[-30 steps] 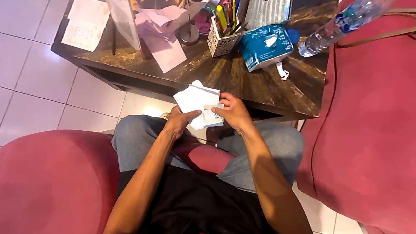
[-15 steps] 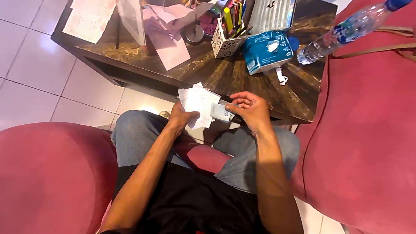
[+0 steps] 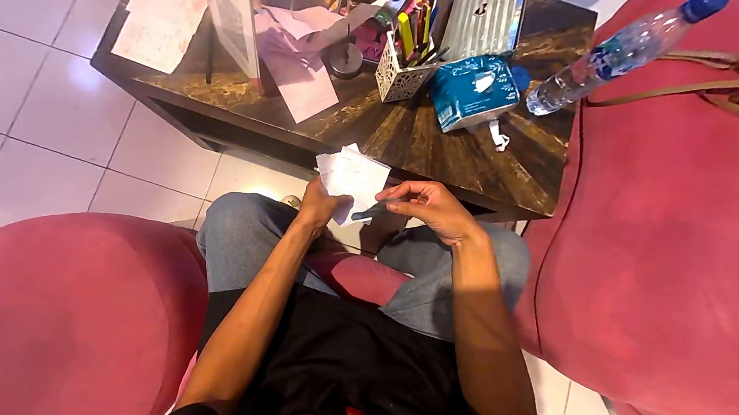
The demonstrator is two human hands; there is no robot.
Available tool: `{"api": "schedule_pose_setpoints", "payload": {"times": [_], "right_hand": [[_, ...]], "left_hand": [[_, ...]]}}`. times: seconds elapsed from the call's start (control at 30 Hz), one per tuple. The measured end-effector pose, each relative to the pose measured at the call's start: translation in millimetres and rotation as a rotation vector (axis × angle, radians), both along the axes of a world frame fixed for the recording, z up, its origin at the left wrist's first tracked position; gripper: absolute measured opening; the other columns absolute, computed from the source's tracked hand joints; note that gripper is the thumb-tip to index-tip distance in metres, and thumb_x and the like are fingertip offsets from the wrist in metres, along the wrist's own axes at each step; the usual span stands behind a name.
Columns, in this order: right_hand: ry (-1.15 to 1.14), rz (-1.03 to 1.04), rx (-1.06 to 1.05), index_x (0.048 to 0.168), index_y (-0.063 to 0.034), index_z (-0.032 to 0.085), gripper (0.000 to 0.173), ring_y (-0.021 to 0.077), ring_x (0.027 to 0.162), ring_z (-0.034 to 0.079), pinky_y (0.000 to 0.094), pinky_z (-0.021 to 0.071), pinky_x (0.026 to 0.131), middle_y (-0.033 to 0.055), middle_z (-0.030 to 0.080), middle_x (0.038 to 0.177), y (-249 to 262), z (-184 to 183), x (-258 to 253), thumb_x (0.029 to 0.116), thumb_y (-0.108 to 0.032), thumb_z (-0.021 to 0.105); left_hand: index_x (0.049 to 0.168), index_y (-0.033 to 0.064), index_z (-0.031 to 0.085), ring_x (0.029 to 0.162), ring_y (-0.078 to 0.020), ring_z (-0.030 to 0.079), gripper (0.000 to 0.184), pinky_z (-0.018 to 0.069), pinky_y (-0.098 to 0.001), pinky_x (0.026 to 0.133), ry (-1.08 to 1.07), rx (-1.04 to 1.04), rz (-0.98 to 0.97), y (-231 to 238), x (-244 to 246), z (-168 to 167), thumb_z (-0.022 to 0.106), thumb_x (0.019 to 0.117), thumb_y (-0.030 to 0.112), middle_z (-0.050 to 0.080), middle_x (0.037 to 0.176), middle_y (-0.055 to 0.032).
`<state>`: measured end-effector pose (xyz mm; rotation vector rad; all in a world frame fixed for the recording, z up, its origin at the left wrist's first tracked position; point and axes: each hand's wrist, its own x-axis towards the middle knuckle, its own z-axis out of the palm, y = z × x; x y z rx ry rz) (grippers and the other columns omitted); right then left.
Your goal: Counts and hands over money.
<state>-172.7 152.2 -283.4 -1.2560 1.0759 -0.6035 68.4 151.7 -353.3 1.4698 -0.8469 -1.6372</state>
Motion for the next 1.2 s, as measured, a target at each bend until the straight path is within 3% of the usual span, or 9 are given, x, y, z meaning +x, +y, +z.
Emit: {"api": "schedule_pose_setpoints", "payload": {"times": [0.1,0.23,0.4,0.6,0.7,0.83,1.0,1.07,1.2], "right_hand": [[-0.059,0.065,-0.039,0.103,-0.0012,0.072,0.015,0.0204,0.114,0.067,0.0357,0.0559,0.096,0.0108,0.070,0.126,-7,1,-1,0.0925,-0.010,0.067],[-0.068,0.078,-0.063,0.104,-0.0003,0.072,0.017,0.0219,0.120,0.064,0.0371,0.0539,0.100,0.0118,0.070,0.128,-8,-1,-3,0.0934,-0.009,0.063],[0.069,-0.039,-0.031,0.108,-0.0035,0.072,0.014,0.0137,0.090,0.070,0.0315,0.0589,0.081,0.0074,0.074,0.101,-8,-4,4,0.0961,-0.010,0.068],[0.467,-0.216,-0.346,0.131,-0.0135,0.059,0.031,0.0218,0.077,0.069,0.0441,0.0585,0.071,0.0081,0.073,0.099,-17,-28,26,0.1004,-0.017,0.064],[0.500,-0.273,-0.532,0.122,-0.0108,0.065,0.021,0.0192,0.077,0.067,0.0405,0.0568,0.068,0.0081,0.071,0.107,-14,-31,36,0.1028,-0.014,0.057],[0.512,-0.265,-0.640,0.109,-0.0098,0.074,0.032,0.0185,0.101,0.067,0.0384,0.0564,0.086,0.0085,0.069,0.114,-11,-29,42,0.1010,-0.001,0.045],[0.551,-0.220,-0.602,0.116,-0.0128,0.073,0.033,0.0222,0.105,0.064,0.0407,0.0567,0.085,0.0120,0.061,0.127,-11,-28,41,0.1009,-0.005,0.045],[0.575,-0.319,-0.594,0.115,-0.0143,0.074,0.033,0.0223,0.103,0.064,0.0403,0.0570,0.082,0.0130,0.060,0.128,-15,-25,32,0.0969,-0.004,0.048],[0.466,-0.601,-0.557,0.111,-0.0152,0.077,0.033,0.0205,0.117,0.059,0.0358,0.0537,0.092,0.0113,0.061,0.126,-25,-15,-1,0.0951,-0.001,0.051]], "left_hand": [[0.126,-0.0033,0.057,0.091,-0.0248,0.073,0.054,0.0624,-0.0430,0.081,-0.016,-0.001,0.009,0,-1,-2,0.080,0.0778,-0.007,0.071,0.108,-0.0182],[0.126,-0.0035,0.056,0.089,-0.0248,0.074,0.053,0.0633,-0.0427,0.080,-0.010,0.000,0.012,-1,0,-2,0.079,0.0784,-0.008,0.071,0.106,-0.0185],[0.125,-0.0027,0.057,0.089,-0.0238,0.073,0.051,0.0628,-0.0424,0.080,0.012,-0.015,-0.011,0,-1,1,0.078,0.0791,-0.008,0.072,0.106,-0.0169],[0.129,-0.0014,0.055,0.092,-0.0240,0.073,0.048,0.0625,-0.0427,0.082,0.133,-0.006,-0.106,2,-4,10,0.073,0.0854,-0.006,0.071,0.108,-0.0159],[0.130,-0.0014,0.054,0.090,-0.0236,0.072,0.047,0.0623,-0.0422,0.081,0.164,-0.018,-0.110,2,-3,10,0.071,0.0867,-0.006,0.071,0.108,-0.0155],[0.129,-0.0020,0.054,0.092,-0.0238,0.072,0.046,0.0620,-0.0419,0.082,0.191,-0.051,-0.099,1,-3,6,0.071,0.0864,-0.007,0.071,0.108,-0.0163],[0.129,-0.0019,0.054,0.089,-0.0231,0.072,0.045,0.0621,-0.0407,0.080,0.171,-0.040,-0.067,0,-3,8,0.071,0.0868,-0.007,0.071,0.106,-0.0160],[0.128,-0.0012,0.055,0.086,-0.0226,0.072,0.044,0.0624,-0.0398,0.077,0.156,-0.031,-0.044,-1,-2,10,0.071,0.0870,-0.006,0.071,0.104,-0.0154],[0.128,-0.0017,0.054,0.088,-0.0237,0.073,0.046,0.0630,-0.0411,0.079,0.160,-0.043,-0.007,-1,0,9,0.072,0.0858,-0.006,0.071,0.106,-0.0162]]}}
